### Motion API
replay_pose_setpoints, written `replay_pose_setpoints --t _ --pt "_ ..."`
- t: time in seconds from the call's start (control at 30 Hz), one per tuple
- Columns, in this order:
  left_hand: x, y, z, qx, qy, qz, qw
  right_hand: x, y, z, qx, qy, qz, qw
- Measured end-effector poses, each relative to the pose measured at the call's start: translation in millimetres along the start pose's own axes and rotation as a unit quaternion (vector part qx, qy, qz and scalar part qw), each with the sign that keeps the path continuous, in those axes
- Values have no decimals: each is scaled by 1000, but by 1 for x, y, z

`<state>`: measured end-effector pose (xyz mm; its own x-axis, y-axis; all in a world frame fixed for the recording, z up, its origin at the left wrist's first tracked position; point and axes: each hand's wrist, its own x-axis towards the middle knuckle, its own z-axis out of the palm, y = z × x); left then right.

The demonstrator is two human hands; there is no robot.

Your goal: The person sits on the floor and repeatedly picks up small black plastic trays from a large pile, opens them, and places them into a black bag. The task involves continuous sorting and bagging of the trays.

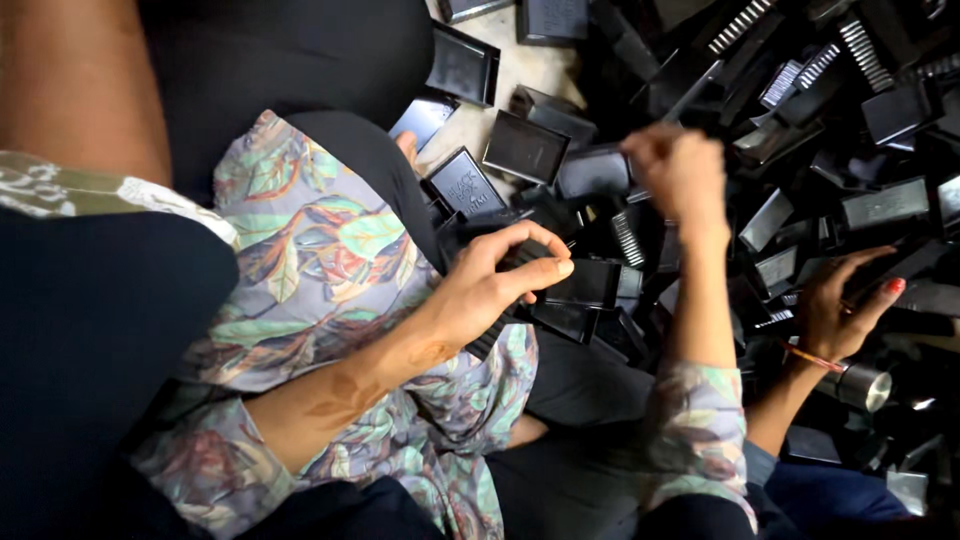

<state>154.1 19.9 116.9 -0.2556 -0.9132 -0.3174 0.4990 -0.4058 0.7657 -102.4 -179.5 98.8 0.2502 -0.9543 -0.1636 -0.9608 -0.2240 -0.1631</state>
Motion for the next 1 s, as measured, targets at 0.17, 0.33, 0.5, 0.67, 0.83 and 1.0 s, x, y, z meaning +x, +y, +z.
replay_pose_setpoints --t 0.17,0.33,0.5,0.67,0.83,1.0 --pt "5 -4 -3 4 7 27 1000 68 18 13 -23 207 50 977" --pt "11 -6 -9 -12 70 31 997 76 17 40 165 312 -56 934" --pt "15 -10 -11 1 155 64 986 -33 -23 14 266 298 -53 915" --pt "20 -22 -4 104 194 -21 975 -133 -83 -5 529 184 -31 828" --pt "26 -36 -2 -50 96 69 992 -166 -136 33 626 118 101 764" --pt "24 -47 1 47 93 141 985 -176 -153 59 486 167 73 855"
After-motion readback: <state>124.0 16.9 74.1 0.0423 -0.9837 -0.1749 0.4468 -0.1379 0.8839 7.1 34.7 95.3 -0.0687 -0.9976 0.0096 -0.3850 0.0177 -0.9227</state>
